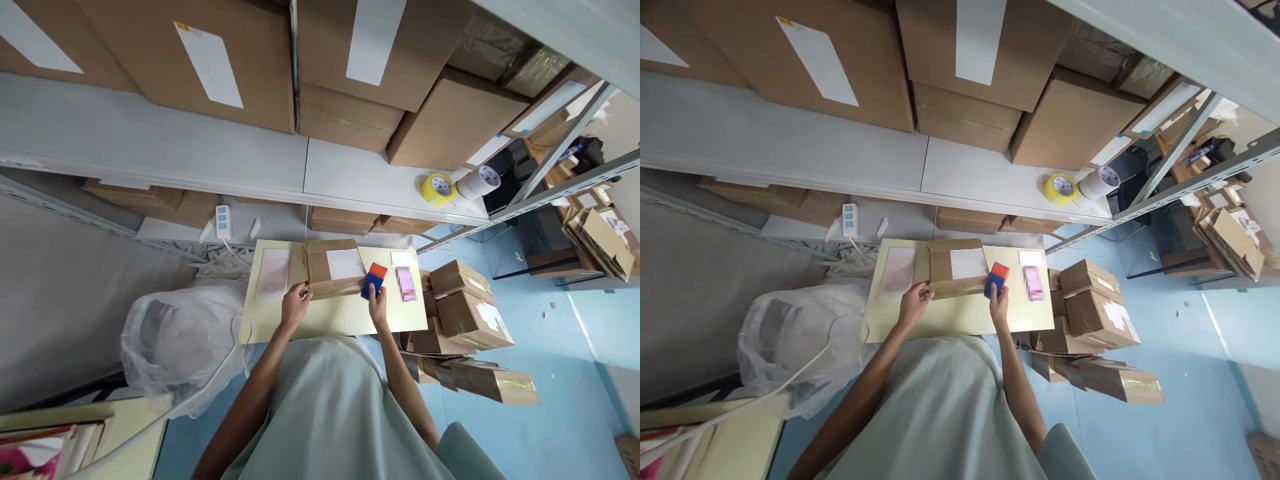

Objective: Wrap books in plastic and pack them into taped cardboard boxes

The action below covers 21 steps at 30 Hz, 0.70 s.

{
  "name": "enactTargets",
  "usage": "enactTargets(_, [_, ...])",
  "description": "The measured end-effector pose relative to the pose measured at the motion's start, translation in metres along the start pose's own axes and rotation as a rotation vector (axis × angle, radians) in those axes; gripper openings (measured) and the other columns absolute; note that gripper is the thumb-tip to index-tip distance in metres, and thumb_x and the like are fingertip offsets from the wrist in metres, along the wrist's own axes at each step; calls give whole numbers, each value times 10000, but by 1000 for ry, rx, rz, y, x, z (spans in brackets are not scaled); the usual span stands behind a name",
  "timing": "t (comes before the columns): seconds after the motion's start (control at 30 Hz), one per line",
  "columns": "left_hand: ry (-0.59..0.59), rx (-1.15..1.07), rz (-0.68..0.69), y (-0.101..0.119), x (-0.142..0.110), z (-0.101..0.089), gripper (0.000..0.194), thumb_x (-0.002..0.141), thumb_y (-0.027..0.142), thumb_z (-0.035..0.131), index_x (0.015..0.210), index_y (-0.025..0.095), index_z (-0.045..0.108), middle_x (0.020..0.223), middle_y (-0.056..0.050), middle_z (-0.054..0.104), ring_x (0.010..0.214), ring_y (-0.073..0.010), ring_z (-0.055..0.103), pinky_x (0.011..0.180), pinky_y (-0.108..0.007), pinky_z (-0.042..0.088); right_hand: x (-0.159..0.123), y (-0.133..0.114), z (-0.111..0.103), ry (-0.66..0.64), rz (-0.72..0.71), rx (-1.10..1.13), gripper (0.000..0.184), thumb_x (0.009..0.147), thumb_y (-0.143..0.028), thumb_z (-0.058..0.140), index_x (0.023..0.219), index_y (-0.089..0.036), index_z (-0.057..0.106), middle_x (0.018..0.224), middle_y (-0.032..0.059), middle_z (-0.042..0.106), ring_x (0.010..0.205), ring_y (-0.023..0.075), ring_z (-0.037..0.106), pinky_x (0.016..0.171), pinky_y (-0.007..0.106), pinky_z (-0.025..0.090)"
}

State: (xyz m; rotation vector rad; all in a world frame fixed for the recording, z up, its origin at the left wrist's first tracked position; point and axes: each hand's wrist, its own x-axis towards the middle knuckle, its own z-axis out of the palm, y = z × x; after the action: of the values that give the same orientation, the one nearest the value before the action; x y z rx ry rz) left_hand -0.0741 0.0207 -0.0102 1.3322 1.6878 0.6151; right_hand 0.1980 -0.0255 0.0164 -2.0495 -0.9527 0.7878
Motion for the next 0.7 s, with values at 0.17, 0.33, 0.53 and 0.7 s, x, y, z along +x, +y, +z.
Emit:
enactTargets(0.17, [-7,102,-25,-16,-2,2,511,852,51,666,1333,200,756,1296,-140,809,1152,-304,809,1040,-424,653,-18,13,-11,-16,23,-43,669,916,-951,374,951,-290,464,909,106,730,848,292,713,763,411,607])
enactTargets(0.33, [114,126,200,19,13,4,591,853,39,603,1411,198,715,1448,-163,729,1416,-343,670,1245,-504,535,-8,-11,-41,-20,-68,-182,659,984,-871,351,1123,-255,541,986,145,752,909,340,753,761,422,607])
enactTargets(0.53, [130,55,559,140,48,0,436,989,122,568,1384,212,728,1406,-133,754,1359,-308,688,1224,-507,544,46,-103,-73,-12,-364,-359,607,1134,-592,364,1525,-139,466,1334,263,716,1216,379,732,947,450,592])
enactTargets(0.7, [206,5,803,253,58,-9,393,1024,139,550,1361,226,733,1409,-112,747,1367,-281,674,1242,-494,535,113,-198,-92,2,-661,-526,461,1160,-420,405,1481,-104,506,1429,279,679,1348,360,655,1107,470,523])
